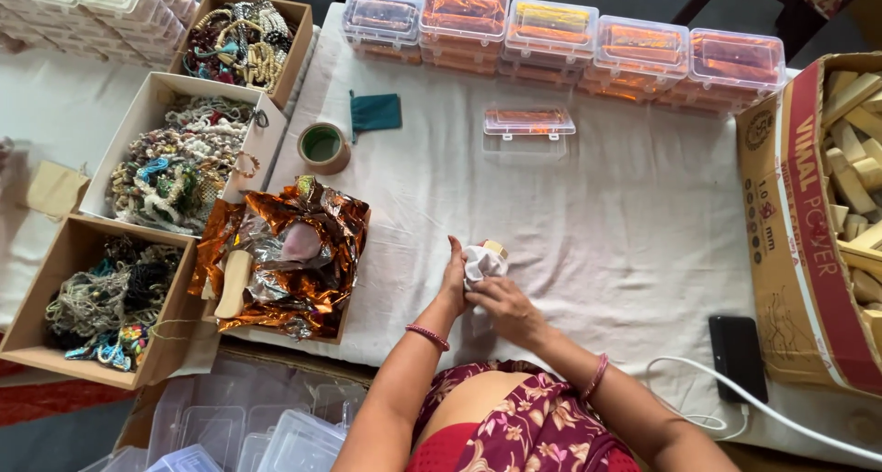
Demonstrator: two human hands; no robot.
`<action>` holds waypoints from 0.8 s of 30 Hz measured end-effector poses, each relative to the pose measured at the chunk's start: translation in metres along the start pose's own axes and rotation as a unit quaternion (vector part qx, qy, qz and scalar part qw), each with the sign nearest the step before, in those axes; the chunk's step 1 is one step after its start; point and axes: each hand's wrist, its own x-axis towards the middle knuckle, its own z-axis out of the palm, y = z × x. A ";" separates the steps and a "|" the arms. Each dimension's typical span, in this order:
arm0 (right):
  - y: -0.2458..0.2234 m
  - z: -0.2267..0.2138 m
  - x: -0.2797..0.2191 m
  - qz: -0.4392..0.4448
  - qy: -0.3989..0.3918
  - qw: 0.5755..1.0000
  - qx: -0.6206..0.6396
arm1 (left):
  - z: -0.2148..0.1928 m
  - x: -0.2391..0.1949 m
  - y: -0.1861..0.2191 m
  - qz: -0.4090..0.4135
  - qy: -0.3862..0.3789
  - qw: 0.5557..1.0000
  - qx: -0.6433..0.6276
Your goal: The person wipes small rectangular wooden blocks with a white cloth and then wraps them in shiny orange foil. The wrapped items are placed into a clear plastic container. The person repeats this process with additional wooden blocks.
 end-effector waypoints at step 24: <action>0.022 -0.010 0.029 0.158 0.097 0.982 0.039 | -0.008 0.013 -0.004 -0.017 0.026 0.999 0.039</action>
